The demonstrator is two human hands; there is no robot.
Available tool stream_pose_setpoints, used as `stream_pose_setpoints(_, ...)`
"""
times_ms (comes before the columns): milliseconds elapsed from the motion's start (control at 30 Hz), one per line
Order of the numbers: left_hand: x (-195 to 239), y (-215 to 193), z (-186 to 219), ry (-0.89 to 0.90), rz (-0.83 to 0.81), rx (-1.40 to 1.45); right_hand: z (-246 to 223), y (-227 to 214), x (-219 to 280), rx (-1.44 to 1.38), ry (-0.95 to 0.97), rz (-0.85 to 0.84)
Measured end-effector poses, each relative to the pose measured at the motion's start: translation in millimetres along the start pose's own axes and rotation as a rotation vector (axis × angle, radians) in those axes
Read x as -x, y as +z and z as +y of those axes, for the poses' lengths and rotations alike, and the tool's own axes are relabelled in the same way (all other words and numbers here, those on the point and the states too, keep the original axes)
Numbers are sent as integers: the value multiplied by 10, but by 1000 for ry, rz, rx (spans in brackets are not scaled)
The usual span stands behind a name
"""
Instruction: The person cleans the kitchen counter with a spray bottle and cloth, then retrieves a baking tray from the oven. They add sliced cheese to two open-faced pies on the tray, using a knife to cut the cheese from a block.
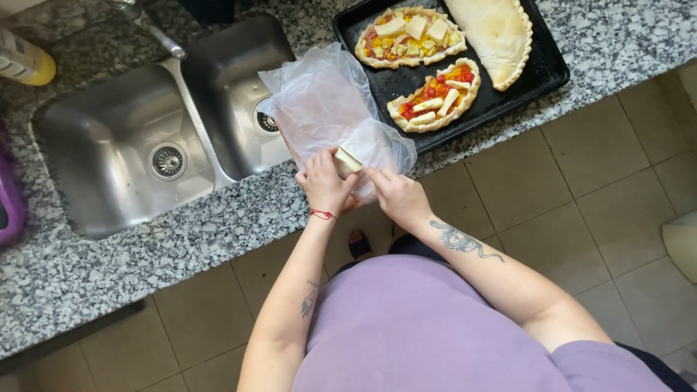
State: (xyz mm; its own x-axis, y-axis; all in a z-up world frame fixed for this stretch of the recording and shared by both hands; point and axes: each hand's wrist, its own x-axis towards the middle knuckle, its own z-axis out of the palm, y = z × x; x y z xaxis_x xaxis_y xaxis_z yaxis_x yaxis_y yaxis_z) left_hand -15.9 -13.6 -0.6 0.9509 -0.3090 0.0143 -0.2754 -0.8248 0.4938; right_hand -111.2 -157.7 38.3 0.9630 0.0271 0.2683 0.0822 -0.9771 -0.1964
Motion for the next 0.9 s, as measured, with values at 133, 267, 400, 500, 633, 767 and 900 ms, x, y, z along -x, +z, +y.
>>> stream_pose_setpoints(133,1,-26,27,9,-13,-4,32,35,5,65,-40,-15)
stream_pose_setpoints(267,-3,-31,33,16,-5,-21,83,72,-27,112,-76,-31)
stream_pose_setpoints(400,-9,-21,28,27,-15,-33,143,97,-48,142,-112,-51)
stream_pose_setpoints(500,-4,-34,38,43,-1,-40,203,166,-47,142,-126,-65)
stream_pose_setpoints(633,-1,-37,44,61,13,-45,267,244,-28,73,-143,-64)
stream_pose_setpoints(767,11,-41,51,67,20,-46,296,321,16,113,-170,-44)
stream_pose_setpoints(900,38,-26,35,113,47,-109,299,380,31,214,-194,7)
